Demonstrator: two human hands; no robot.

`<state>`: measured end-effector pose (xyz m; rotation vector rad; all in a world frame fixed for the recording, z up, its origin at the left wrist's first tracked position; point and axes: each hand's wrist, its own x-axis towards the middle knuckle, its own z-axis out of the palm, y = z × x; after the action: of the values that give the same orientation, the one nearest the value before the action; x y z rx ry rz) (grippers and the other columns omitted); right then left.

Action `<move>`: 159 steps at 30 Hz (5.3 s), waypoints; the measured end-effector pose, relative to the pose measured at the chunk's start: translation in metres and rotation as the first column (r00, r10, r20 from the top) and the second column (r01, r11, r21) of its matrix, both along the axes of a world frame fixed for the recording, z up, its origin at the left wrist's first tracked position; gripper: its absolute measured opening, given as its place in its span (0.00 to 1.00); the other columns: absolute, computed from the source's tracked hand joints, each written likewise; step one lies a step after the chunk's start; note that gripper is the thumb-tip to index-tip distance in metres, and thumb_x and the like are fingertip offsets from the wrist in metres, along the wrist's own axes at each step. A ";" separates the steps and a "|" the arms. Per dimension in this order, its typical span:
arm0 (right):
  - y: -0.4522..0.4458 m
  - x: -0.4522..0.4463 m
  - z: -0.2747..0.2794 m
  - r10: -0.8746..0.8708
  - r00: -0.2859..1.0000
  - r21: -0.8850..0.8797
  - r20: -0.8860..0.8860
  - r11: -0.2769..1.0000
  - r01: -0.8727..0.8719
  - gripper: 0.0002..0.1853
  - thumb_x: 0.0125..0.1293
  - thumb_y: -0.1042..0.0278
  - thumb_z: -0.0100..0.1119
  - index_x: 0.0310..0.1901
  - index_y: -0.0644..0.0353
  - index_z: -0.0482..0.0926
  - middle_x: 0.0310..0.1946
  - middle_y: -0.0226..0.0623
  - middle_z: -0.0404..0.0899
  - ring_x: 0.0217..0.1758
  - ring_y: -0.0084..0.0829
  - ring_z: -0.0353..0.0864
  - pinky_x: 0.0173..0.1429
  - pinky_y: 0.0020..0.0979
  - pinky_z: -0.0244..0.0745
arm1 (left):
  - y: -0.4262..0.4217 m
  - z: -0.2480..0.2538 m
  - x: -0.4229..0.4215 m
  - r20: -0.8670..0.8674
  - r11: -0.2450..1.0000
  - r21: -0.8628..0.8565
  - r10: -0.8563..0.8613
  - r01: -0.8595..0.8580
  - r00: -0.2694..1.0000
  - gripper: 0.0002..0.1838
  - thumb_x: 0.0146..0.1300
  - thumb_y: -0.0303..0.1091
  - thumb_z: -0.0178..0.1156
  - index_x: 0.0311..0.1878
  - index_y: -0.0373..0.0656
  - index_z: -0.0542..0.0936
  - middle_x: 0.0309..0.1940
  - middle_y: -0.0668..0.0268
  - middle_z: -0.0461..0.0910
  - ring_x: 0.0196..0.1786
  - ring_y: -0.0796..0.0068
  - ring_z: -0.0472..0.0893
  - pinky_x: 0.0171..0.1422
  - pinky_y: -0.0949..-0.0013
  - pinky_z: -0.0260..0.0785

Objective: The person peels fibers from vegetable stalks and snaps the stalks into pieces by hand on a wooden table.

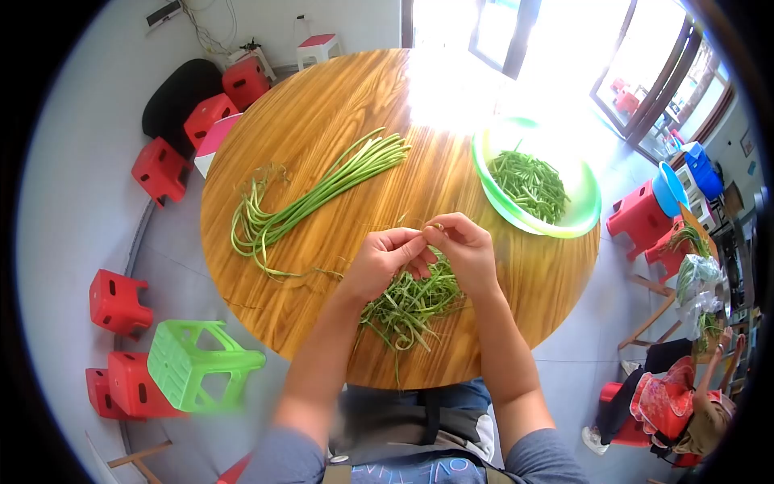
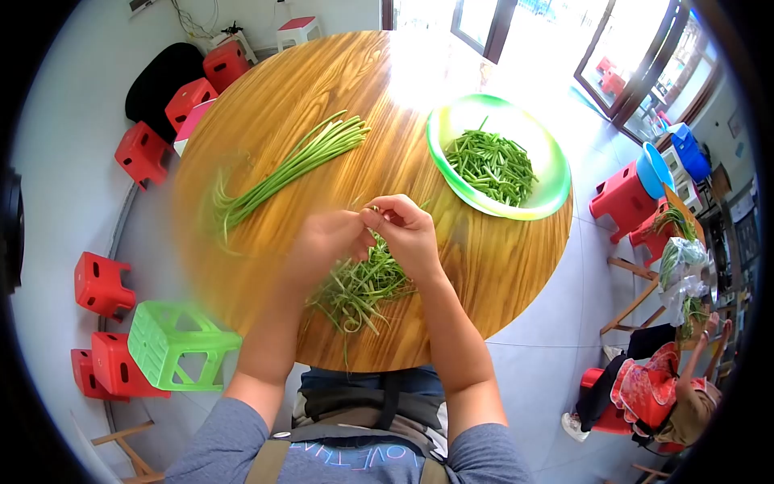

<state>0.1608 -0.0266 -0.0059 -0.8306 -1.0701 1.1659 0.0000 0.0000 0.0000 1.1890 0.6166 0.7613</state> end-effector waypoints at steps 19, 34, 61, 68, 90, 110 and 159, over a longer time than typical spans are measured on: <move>0.001 -0.008 -0.004 -0.683 0.565 0.612 0.462 0.707 0.354 0.05 0.55 0.77 0.64 0.34 0.63 0.78 0.31 0.36 0.76 0.29 0.29 0.76 0.33 0.27 0.72 | 0.006 -0.032 0.017 0.233 0.980 -0.196 0.006 0.041 0.973 0.12 0.68 0.30 0.49 0.44 0.31 0.76 0.35 0.57 0.81 0.35 0.70 0.82 0.39 0.71 0.75; -0.010 0.008 0.013 0.347 0.846 -0.005 0.404 0.926 -0.378 0.10 0.61 0.73 0.62 0.45 0.58 0.81 0.32 0.24 0.75 0.30 0.12 0.68 0.35 0.18 0.66 | 0.034 -0.030 -0.023 0.567 0.838 -0.545 0.384 -0.017 0.729 0.16 0.69 0.39 0.49 0.50 0.35 0.72 0.23 0.71 0.71 0.20 0.84 0.60 0.28 0.79 0.53; 0.007 0.009 -0.012 -0.154 0.978 -0.038 0.139 0.986 0.160 0.06 0.61 0.73 0.60 0.37 0.66 0.81 0.27 0.29 0.76 0.27 0.17 0.70 0.30 0.20 0.65 | 0.004 -0.019 0.007 0.101 0.965 -0.259 0.057 -0.029 0.993 0.11 0.63 0.30 0.52 0.35 0.32 0.80 0.22 0.64 0.77 0.20 0.80 0.73 0.25 0.79 0.65; -0.003 -0.022 -0.006 -0.480 0.702 0.534 0.525 0.829 0.167 0.04 0.56 0.79 0.61 0.35 0.64 0.80 0.29 0.39 0.77 0.29 0.32 0.79 0.32 0.28 0.75 | 0.012 -0.037 0.007 0.048 0.966 -0.196 0.180 -0.167 0.983 0.11 0.63 0.29 0.50 0.31 0.33 0.79 0.18 0.66 0.74 0.17 0.81 0.69 0.21 0.78 0.60; 0.011 0.027 0.015 -0.475 0.722 -0.213 -0.503 0.878 0.430 0.13 0.67 0.67 0.55 0.46 0.68 0.76 0.28 0.30 0.79 0.24 0.12 0.71 0.26 0.15 0.67 | 0.012 -0.015 0.002 0.303 0.917 -0.398 0.104 0.027 0.947 0.14 0.69 0.31 0.48 0.50 0.32 0.75 0.27 0.69 0.76 0.25 0.84 0.68 0.29 0.81 0.61; 0.002 -0.007 -0.006 -0.332 0.782 0.343 0.527 0.925 0.162 0.06 0.56 0.75 0.64 0.36 0.63 0.80 0.31 0.31 0.76 0.29 0.18 0.74 0.31 0.22 0.70 | 0.016 -0.046 0.013 0.301 0.936 -0.349 0.169 -0.056 0.938 0.12 0.71 0.35 0.46 0.42 0.38 0.75 0.25 0.68 0.74 0.23 0.80 0.71 0.28 0.78 0.63; 0.005 -0.013 -0.011 -0.583 0.495 0.695 0.644 0.717 -0.059 0.08 0.51 0.79 0.61 0.35 0.63 0.79 0.26 0.36 0.73 0.29 0.33 0.76 0.33 0.30 0.74 | 0.014 -0.037 0.003 0.035 0.910 -0.386 0.181 -0.153 0.983 0.08 0.58 0.28 0.52 0.27 0.36 0.77 0.18 0.65 0.73 0.15 0.82 0.66 0.18 0.78 0.55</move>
<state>0.1481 -0.0214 -0.0165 -0.9612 -1.9022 -0.0693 0.0030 0.0136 -0.0370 0.7534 0.7765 0.7803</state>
